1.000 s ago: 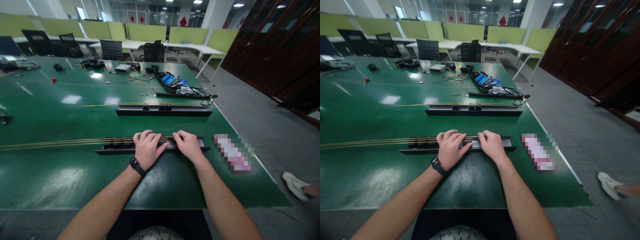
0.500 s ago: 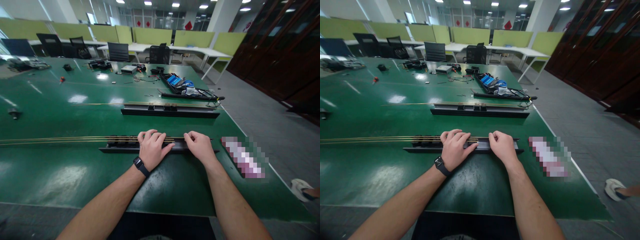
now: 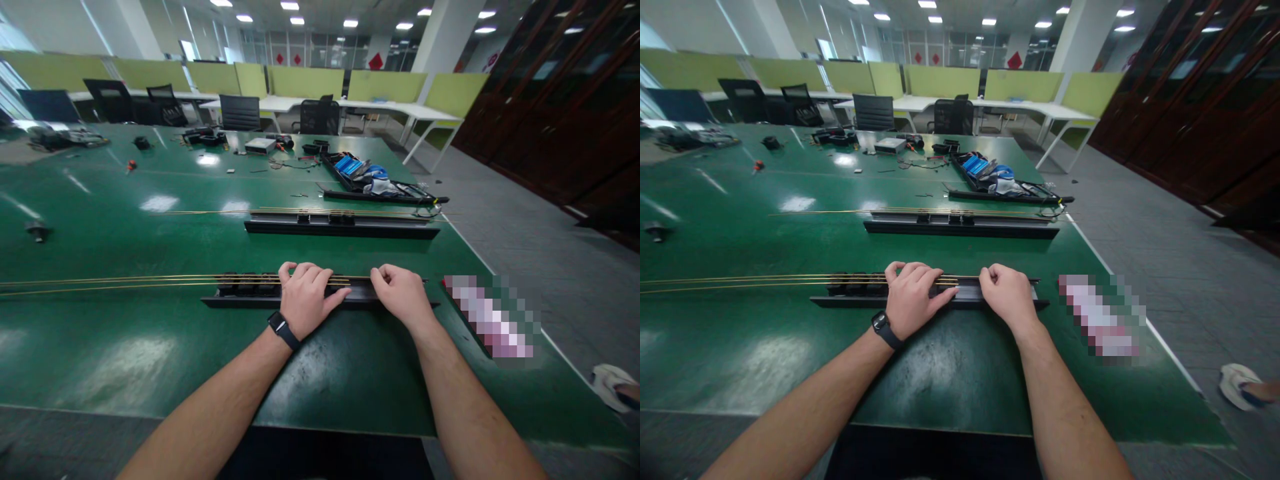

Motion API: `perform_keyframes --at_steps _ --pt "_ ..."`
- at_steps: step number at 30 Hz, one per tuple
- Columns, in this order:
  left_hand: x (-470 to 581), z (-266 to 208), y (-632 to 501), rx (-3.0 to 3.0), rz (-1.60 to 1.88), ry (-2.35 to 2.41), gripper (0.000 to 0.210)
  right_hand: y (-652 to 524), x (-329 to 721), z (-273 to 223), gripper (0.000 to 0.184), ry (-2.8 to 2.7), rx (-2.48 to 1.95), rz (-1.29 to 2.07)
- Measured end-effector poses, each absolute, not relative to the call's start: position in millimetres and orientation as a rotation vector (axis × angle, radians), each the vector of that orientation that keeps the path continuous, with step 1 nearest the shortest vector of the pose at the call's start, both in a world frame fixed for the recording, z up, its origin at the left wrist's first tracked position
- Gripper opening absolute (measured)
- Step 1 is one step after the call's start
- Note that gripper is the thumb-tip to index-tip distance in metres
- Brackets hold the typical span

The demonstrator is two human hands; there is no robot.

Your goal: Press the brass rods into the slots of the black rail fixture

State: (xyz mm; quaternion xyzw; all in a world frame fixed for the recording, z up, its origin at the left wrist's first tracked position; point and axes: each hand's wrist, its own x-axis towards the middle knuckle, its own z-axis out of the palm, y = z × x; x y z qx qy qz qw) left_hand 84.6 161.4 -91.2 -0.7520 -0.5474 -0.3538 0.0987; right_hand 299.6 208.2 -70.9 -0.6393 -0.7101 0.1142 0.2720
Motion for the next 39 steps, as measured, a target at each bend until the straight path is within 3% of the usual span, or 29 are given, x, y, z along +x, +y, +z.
perform_keyframes --at_steps 39 --pt "77.1 -91.5 167.3 -2.21 -1.052 -1.6 0.04 210.0 300.7 -72.2 0.042 -1.893 -1.707 0.373"
